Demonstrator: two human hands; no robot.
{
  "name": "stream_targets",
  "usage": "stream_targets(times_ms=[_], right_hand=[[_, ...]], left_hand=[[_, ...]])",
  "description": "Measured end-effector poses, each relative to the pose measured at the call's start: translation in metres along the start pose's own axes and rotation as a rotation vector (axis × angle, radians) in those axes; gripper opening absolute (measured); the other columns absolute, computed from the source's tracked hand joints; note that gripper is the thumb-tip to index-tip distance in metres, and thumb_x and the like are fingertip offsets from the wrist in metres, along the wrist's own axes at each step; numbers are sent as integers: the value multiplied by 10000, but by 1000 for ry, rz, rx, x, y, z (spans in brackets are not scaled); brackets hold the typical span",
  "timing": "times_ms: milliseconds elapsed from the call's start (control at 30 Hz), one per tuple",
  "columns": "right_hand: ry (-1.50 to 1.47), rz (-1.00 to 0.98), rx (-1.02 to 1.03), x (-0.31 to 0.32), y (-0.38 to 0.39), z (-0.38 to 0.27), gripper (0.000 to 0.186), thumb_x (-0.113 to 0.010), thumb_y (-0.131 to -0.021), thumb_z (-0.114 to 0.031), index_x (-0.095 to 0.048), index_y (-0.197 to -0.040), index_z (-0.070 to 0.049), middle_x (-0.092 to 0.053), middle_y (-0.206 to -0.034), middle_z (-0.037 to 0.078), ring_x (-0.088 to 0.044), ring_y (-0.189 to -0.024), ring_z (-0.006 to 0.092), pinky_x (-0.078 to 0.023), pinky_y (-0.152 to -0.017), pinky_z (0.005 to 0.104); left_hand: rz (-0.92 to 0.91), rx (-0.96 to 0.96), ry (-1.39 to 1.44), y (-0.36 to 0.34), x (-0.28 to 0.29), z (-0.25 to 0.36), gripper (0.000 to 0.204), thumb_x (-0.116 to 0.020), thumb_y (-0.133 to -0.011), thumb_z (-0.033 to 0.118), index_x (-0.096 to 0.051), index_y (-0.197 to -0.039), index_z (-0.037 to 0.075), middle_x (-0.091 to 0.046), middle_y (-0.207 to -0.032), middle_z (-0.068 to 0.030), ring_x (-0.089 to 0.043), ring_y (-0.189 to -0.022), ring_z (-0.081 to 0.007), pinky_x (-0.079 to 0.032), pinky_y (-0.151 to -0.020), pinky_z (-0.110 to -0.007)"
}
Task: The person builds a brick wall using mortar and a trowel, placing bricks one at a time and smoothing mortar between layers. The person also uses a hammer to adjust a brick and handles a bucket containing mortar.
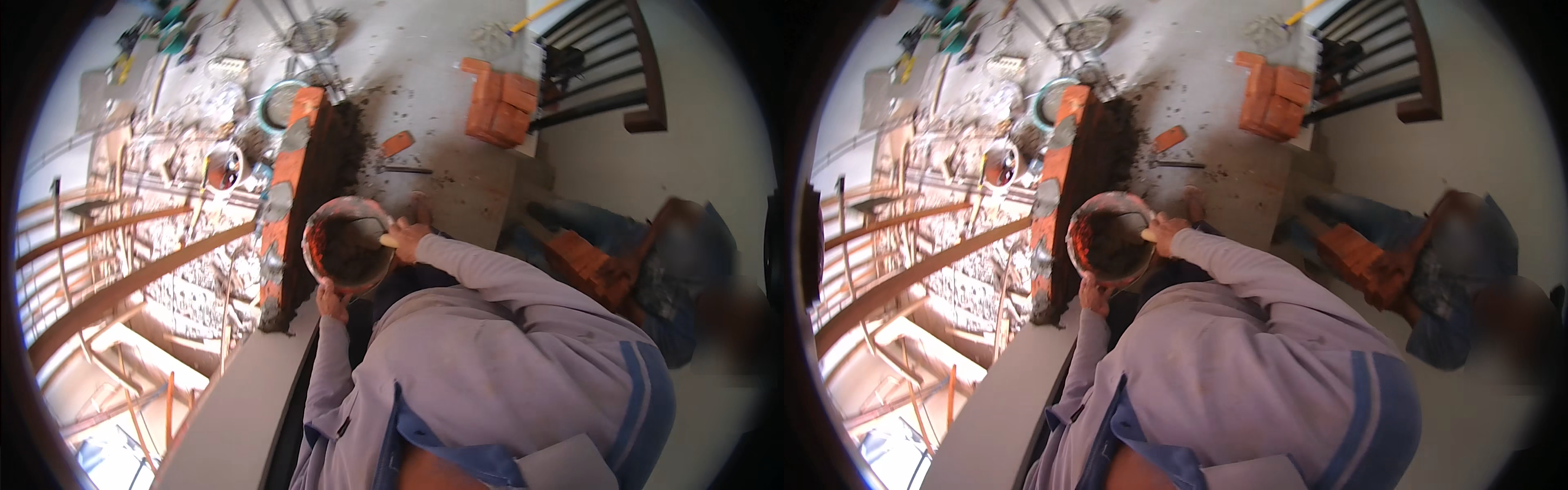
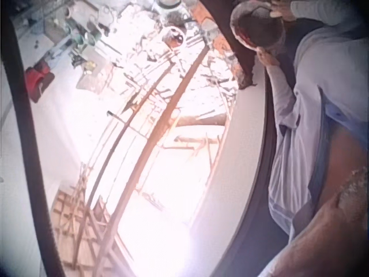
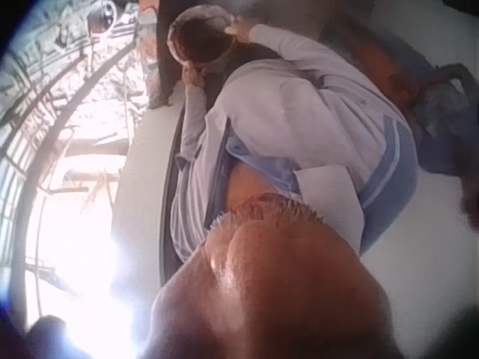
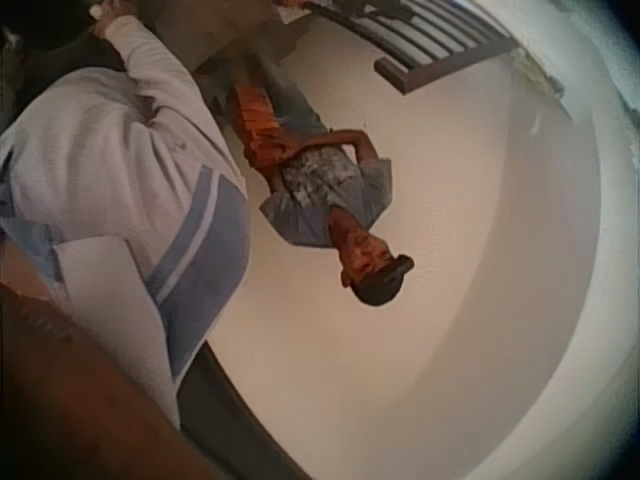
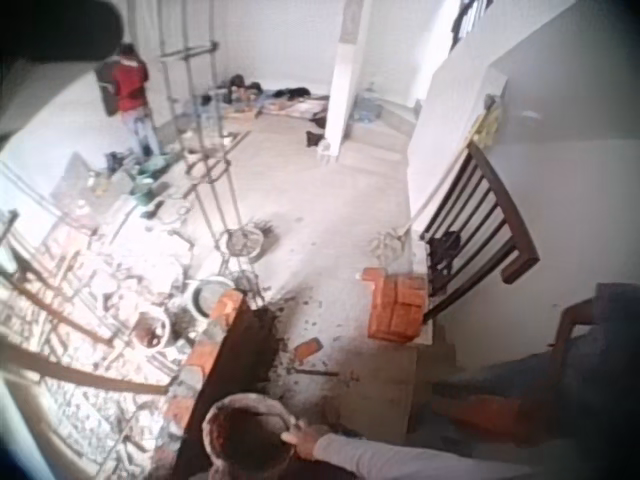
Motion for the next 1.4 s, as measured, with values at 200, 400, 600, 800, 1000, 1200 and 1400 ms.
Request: stream_targets(times_ms=[200,400,600,800,1000,1200,1400], right_hand=[[289,263,511,59,64,-124,444,-708,-691,-331,-587,-1035,-79,-552,-1083,124,-532,-1043,321,-456,-808,479],[-18,-201,681,-46,80,-184,531,-691,-705,-364,-587,-1141,-80,-627,-1022,147,-592,-956,337,-450,-808,452],[-555,-17,396,-4,43,-149,320,-710,-716,-337,-597,-833,-62,-640,-755,96,-629,-765,293,-440,-789,412],[-246,92,337,4,-28,-95,234,-632,-690,-268,-617,-741,-40,-650,-733,184,-653,-760,347,-505,-695,440],[-83,-230,-48,-105,-153,11,390,-511,-786,-255,-678,-1015,12,-660,-1061,243,-629,-1021,394,-506,-892,429],[228,-326,1,-156,-241,81,255,-578,-750,-286,-640,-798,-43,-674,-929,183,-638,-907,366,-485,-802,434],[506,-426,-42,-176,-274,137,283,-603,-769,-325,-686,-894,-85,-687,-986,156,-636,-974,351,-473,-884,436]], left_hand=[[55,-28,97,20,20,1,353,-519,-966,452,-541,-1054,111,-591,-893,-57,-592,-862,-214,-515,-714,-417],[75,-18,189,27,23,-28,434,-529,-940,526,-519,-972,93,-527,-704,-63,-537,-646,-204,-497,-629,-350],[34,85,325,40,-7,-37,766,-437,-841,766,-487,-1222,103,-620,-1049,-117,-614,-920,-276,-480,-783,-474],[44,200,-20,9,27,-105,890,-401,-882,720,-365,-1399,-4,-420,-1393,-243,-437,-1280,-335,-400,-1001,-435],[-215,111,-880,62,34,-238,885,-733,-758,493,-358,-1416,35,-235,-1514,-265,-180,-1440,-368,-224,-1162,-403],[-57,169,-996,67,19,-207,835,-715,-783,424,-307,-1447,124,-190,-1553,-197,-270,-1400,-375,-282,-1129,-444],[111,38,-930,73,19,-209,838,-667,-827,389,-229,-1504,164,-226,-1541,-210,-320,-1367,-397,-290,-1116,-456]])
Point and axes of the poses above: each hand's wrist, its own y-axis away from the middle knuckle, its own x-axis out of the back of the hand, z = x × y, the point moved 9 cm from there along -y, towards the middle knuckle
